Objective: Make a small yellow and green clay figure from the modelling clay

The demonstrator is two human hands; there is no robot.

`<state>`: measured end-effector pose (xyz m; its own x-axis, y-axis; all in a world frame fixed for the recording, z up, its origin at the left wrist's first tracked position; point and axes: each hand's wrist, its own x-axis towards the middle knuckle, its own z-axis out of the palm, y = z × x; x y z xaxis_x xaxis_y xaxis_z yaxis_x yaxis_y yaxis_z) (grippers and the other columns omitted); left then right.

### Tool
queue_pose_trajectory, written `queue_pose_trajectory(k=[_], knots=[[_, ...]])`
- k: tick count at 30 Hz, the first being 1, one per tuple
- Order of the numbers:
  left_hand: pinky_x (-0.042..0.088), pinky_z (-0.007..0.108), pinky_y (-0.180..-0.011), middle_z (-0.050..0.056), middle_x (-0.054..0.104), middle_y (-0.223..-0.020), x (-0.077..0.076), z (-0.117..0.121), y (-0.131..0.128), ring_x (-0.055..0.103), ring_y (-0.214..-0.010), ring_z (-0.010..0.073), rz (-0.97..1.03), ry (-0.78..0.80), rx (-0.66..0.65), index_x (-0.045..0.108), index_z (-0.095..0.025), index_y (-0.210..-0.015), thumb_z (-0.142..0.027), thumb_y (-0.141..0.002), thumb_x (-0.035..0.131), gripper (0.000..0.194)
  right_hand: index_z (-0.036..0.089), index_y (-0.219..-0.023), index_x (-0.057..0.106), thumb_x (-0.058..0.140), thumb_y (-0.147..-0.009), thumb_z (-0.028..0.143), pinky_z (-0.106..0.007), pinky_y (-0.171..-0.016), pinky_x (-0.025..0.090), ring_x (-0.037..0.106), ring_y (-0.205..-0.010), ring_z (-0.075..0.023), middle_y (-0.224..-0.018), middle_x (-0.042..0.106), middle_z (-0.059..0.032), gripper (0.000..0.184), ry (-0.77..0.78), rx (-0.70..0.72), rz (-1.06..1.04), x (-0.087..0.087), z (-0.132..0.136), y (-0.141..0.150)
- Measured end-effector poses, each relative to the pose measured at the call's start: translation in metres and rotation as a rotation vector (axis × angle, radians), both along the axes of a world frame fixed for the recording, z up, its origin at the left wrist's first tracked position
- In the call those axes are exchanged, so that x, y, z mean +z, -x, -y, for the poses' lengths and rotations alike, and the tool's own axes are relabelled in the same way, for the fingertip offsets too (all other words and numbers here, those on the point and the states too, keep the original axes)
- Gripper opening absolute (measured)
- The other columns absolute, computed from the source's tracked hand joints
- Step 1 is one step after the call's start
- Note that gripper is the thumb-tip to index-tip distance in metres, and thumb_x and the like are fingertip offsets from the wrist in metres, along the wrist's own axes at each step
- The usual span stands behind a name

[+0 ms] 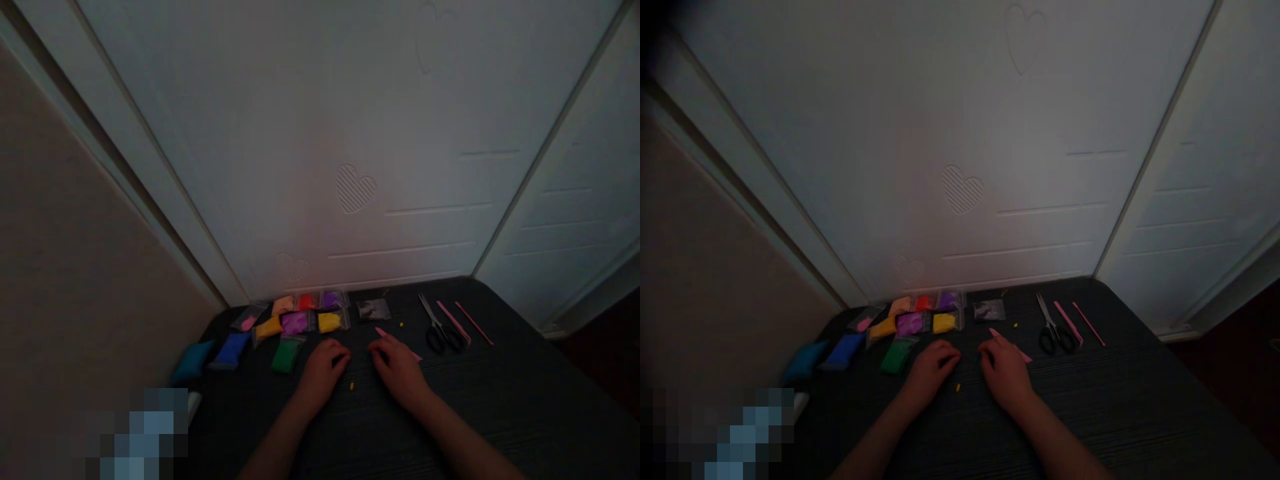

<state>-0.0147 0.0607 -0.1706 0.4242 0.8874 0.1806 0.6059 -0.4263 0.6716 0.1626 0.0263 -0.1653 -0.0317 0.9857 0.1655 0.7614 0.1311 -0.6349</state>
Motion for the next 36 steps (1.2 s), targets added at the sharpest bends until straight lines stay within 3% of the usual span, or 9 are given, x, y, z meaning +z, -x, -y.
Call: queue_pose_trajectory(k=[7,16,26,36], knots=[[0.041,0.028,-0.074,0.003,0.058,-0.083,0.009,0.002,0.001,0.052,-0.08,0.0158,0.057,0.05,0.028,0.061,-0.02,-0.081,-0.025,-0.076,0.044,0.019,0.021,-0.087,0.059,0.038,-0.077,0.019,-0.03,-0.081,0.033,0.046,-0.103,-0.0182,-0.095,0.057,-0.0034,0.024,0.015,-0.001,-0.007,0.002,0.0,0.0],[0.041,0.029,-0.075,0.004,0.057,-0.083,0.005,0.001,0.001,0.052,-0.08,0.0159,0.049,0.057,0.032,0.061,-0.02,-0.082,-0.026,-0.076,0.043,0.019,0.021,-0.089,0.058,0.036,-0.078,0.018,-0.028,-0.08,0.034,0.049,-0.096,-0.0168,-0.094,0.056,-0.0034,0.025,-0.005,0.015,-0.003,0.0,0.0,-0.001],[0.04,0.027,-0.069,0.002,0.056,-0.079,0.0,-0.001,0.002,0.051,-0.075,0.0152,0.047,0.058,0.03,0.06,-0.02,-0.081,-0.029,-0.076,0.044,0.02,0.025,-0.1,0.056,0.036,-0.079,0.02,-0.03,-0.077,0.029,0.048,-0.093,-0.0177,-0.1,0.055,-0.0048,0.029,-0.047,0.015,0.263,0.004,0.005,-0.003],[0.04,0.027,-0.067,0.003,0.055,-0.077,0.0,-0.001,0.003,0.051,-0.073,0.0151,0.057,0.061,0.035,0.06,-0.019,-0.081,-0.029,-0.076,0.044,0.02,0.026,-0.098,0.055,0.036,-0.079,0.021,-0.028,-0.074,0.028,0.049,-0.09,-0.0166,-0.099,0.055,-0.0039,0.027,-0.065,0.0,0.283,-0.003,0.002,-0.005]])
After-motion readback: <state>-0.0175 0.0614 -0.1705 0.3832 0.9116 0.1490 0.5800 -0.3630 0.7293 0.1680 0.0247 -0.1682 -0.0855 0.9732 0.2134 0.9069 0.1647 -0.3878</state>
